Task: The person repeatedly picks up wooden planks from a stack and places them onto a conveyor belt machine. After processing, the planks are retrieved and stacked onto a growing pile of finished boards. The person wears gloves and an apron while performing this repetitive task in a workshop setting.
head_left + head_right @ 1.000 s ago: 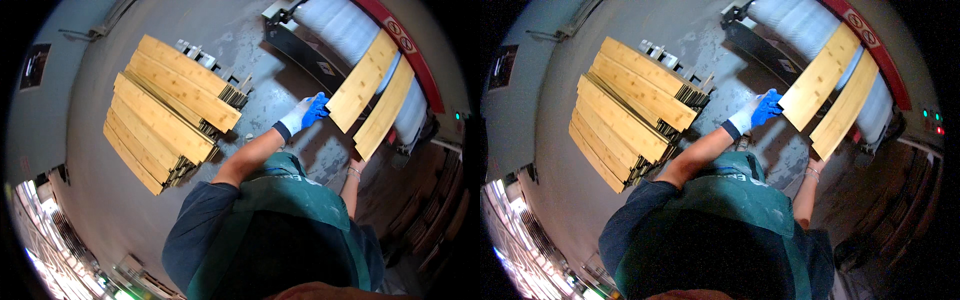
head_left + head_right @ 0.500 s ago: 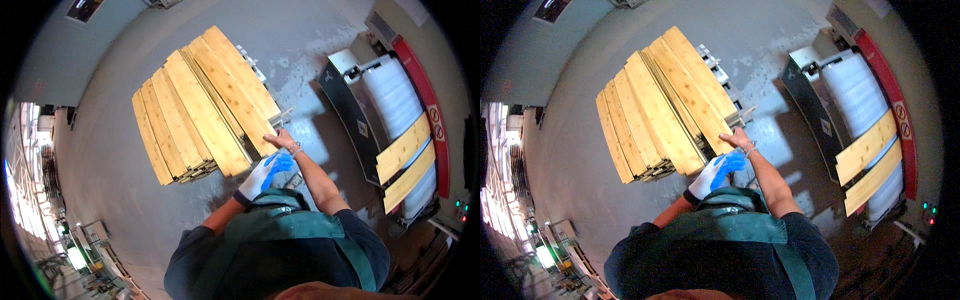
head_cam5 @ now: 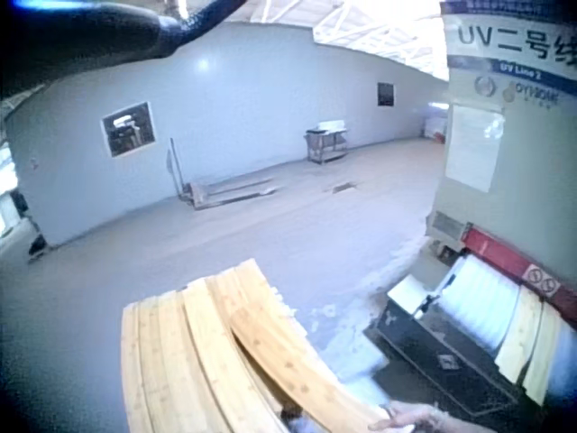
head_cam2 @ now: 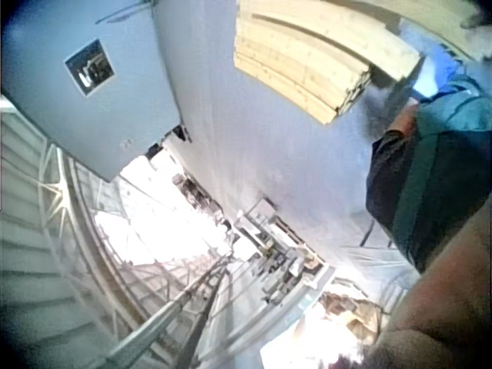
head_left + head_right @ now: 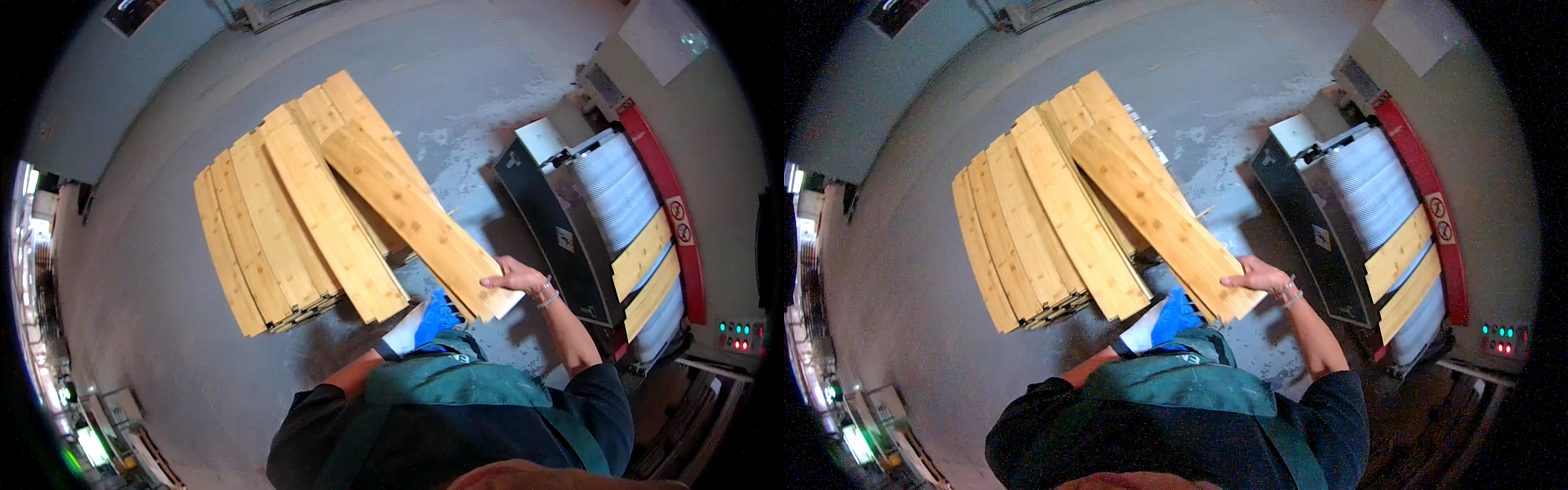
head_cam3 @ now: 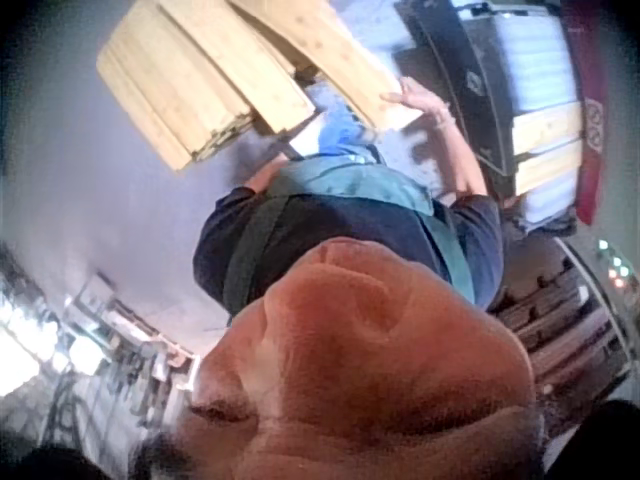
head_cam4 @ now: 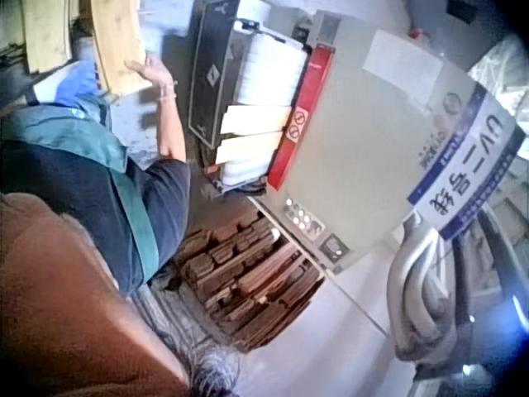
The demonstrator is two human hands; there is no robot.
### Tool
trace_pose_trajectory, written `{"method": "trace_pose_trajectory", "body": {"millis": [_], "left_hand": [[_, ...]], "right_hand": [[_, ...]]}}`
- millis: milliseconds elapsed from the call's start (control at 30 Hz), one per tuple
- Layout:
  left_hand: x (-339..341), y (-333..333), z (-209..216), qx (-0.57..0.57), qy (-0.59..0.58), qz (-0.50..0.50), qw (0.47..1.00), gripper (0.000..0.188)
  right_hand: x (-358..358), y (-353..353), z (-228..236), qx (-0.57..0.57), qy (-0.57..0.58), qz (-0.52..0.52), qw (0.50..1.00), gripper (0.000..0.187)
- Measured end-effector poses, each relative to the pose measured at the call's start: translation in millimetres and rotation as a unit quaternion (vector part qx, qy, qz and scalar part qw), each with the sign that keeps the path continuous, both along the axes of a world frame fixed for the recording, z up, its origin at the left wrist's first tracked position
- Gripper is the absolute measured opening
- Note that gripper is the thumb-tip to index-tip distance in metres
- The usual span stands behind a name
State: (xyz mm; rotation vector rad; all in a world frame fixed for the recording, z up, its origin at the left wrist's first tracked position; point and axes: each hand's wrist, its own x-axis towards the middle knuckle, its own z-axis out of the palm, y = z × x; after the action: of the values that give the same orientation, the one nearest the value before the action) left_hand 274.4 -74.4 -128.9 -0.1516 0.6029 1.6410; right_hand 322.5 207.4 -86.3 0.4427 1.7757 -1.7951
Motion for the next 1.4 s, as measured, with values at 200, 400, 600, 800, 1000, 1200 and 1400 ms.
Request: {"method": "trace_pose_trajectory", "body": {"millis": [200, 400, 600, 800, 1000, 1200, 1400], "left_hand": [[-26, 36, -15, -0.030, -0.054, 0.158, 0.985, 0.080], [-16, 35, 26, 0.018, -0.031, 0.074, 0.997, 0.083], [-7, 75, 49, 0.063, 0.021, -0.049, 0.997, 0.074], [12, 138, 30, 0.125, 0.001, -0.174, 0.977, 0.078], [37, 153, 15, 0.130, 0.039, -0.300, 0.944, 0.066], [47, 92, 15, 0.069, 0.130, -0.360, 0.921, 0.052], [14, 65, -2, 0.272, 0.780, -0.246, 0.507, 0.072]], "right_hand": [[80, -34, 53, 0.065, 0.020, -0.045, 0.997, 0.049], [118, -84, 90, 0.262, 0.069, -0.106, 0.957, 0.054], [182, -131, 85, 0.233, 0.055, -0.335, 0.911, 0.054], [197, -189, 93, 0.212, 0.109, -0.566, 0.789, 0.049], [189, -211, 60, 0.260, 0.127, -0.664, 0.689, 0.043], [202, -205, 15, 0.125, 0.143, -0.728, 0.658, 0.043], [194, -184, -2, -0.097, 0.123, -0.729, 0.666, 0.047]]}}
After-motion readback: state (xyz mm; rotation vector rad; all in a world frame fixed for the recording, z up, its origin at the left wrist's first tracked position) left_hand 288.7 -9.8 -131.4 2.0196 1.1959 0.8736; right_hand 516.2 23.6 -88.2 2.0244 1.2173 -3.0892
